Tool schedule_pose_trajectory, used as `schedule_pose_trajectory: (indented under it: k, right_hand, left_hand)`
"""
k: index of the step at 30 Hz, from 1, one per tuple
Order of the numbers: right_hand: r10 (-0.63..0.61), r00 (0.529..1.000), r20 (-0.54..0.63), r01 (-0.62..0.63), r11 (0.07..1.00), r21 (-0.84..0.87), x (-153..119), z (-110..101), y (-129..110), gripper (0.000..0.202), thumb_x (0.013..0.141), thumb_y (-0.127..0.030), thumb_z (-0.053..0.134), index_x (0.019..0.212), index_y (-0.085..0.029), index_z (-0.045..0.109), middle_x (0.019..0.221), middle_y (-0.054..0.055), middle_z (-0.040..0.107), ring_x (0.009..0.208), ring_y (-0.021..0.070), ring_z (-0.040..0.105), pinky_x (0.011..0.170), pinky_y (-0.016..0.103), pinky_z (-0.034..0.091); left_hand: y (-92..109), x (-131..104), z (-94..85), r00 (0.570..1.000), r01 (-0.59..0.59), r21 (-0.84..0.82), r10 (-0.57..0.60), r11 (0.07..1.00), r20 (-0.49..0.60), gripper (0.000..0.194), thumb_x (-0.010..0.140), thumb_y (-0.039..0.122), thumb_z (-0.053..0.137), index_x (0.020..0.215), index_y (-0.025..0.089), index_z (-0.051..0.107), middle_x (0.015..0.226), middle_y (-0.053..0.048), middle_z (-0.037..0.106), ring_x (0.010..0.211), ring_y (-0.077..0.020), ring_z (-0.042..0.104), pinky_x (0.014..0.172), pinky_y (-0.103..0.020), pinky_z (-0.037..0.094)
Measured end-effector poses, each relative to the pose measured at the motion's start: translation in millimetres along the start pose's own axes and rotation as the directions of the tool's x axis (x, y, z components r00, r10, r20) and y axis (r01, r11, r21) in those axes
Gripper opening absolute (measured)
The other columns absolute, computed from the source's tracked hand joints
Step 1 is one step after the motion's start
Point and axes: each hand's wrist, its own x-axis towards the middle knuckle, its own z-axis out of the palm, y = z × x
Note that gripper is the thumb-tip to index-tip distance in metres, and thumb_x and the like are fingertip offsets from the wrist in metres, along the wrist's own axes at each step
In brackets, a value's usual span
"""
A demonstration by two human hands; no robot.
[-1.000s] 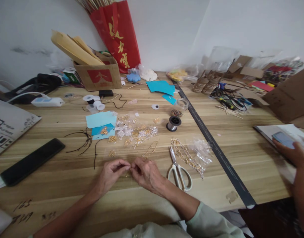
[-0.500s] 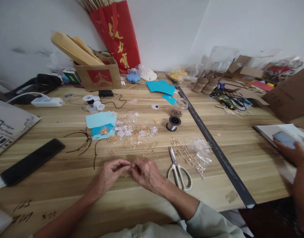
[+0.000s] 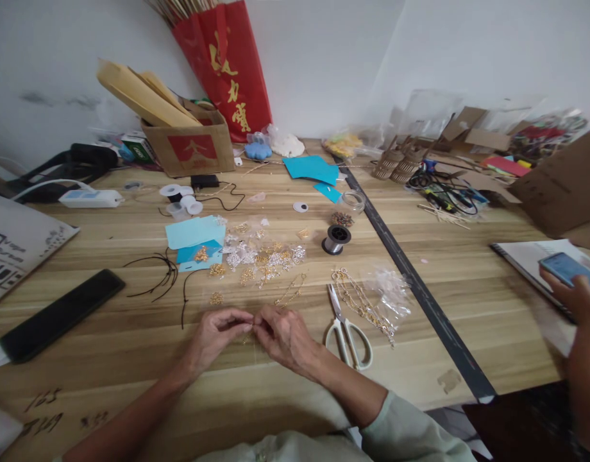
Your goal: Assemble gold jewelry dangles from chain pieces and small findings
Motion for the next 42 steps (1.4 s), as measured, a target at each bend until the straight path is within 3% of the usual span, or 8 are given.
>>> schedule_pose_trajectory:
  k: [5, 16, 28, 37, 42]
  right_hand:
    - [0.023, 1.0, 0.012, -0.024, 0.999, 0.04, 1, -1, 1, 0.006, 0.086, -0.016, 0.051, 0.082, -0.017, 0.056, 0.07, 0.0, 0.059, 0.059, 0.0101, 0.052, 0.055, 0.019, 0.035]
    - [0.096, 0.993, 0.065, -0.105, 0.982, 0.157, 2, 0, 4, 0.005, 0.084, -0.017, 0.054, 0.08, -0.016, 0.057, 0.066, -0.002, 0.055, 0.057, 0.0082, 0.047, 0.053, 0.018, 0.033]
    - [0.132, 0.987, 0.093, -0.148, 0.971, 0.19, 3, -3, 2, 0.005, 0.082, -0.018, 0.055, 0.079, -0.015, 0.058, 0.066, -0.003, 0.055, 0.056, 0.007, 0.045, 0.052, 0.017, 0.032]
    - [0.143, 0.972, 0.188, -0.187, 0.952, 0.241, 4, -9, 8, 0.006, 0.082, -0.021, 0.058, 0.083, -0.016, 0.062, 0.07, -0.002, 0.059, 0.06, 0.0077, 0.048, 0.053, 0.017, 0.034]
    - [0.14, 0.94, 0.31, -0.247, 0.908, 0.339, 5, -15, 9, 0.013, 0.085, -0.026, 0.056, 0.09, -0.015, 0.06, 0.072, -0.001, 0.058, 0.062, 0.0079, 0.049, 0.054, 0.017, 0.036]
  left_hand:
    - [-2, 1, -0.7, 1.0, 0.029, -0.056, -0.028, 0.998, 0.009, 0.01, 0.064, 0.019, 0.071, 0.073, 0.014, 0.071, 0.073, -0.005, 0.074, 0.067, -0.0161, 0.066, 0.064, -0.024, 0.052]
    - [1, 0, -2.2, 0.999, -0.043, -0.086, 0.044, 0.995, 0.013, 0.005, 0.065, 0.019, 0.071, 0.064, 0.014, 0.069, 0.065, -0.003, 0.069, 0.062, -0.0134, 0.06, 0.059, -0.022, 0.047]
    - [0, 1, -3.1, 0.999, -0.009, 0.009, 0.009, 1.0, 0.053, 0.013, 0.07, 0.026, 0.067, 0.067, 0.013, 0.067, 0.063, -0.001, 0.064, 0.061, -0.0126, 0.056, 0.059, -0.022, 0.043]
    - [7, 2, -4.2, 0.989, 0.024, 0.027, -0.027, 0.999, 0.146, 0.016, 0.074, 0.028, 0.062, 0.067, 0.014, 0.066, 0.062, -0.002, 0.064, 0.061, -0.0133, 0.056, 0.059, -0.022, 0.044]
    - [7, 1, -3.9, 0.985, 0.023, 0.058, -0.032, 0.998, 0.169, 0.017, 0.073, 0.028, 0.062, 0.066, 0.013, 0.066, 0.061, -0.002, 0.064, 0.059, -0.0127, 0.055, 0.057, -0.022, 0.043]
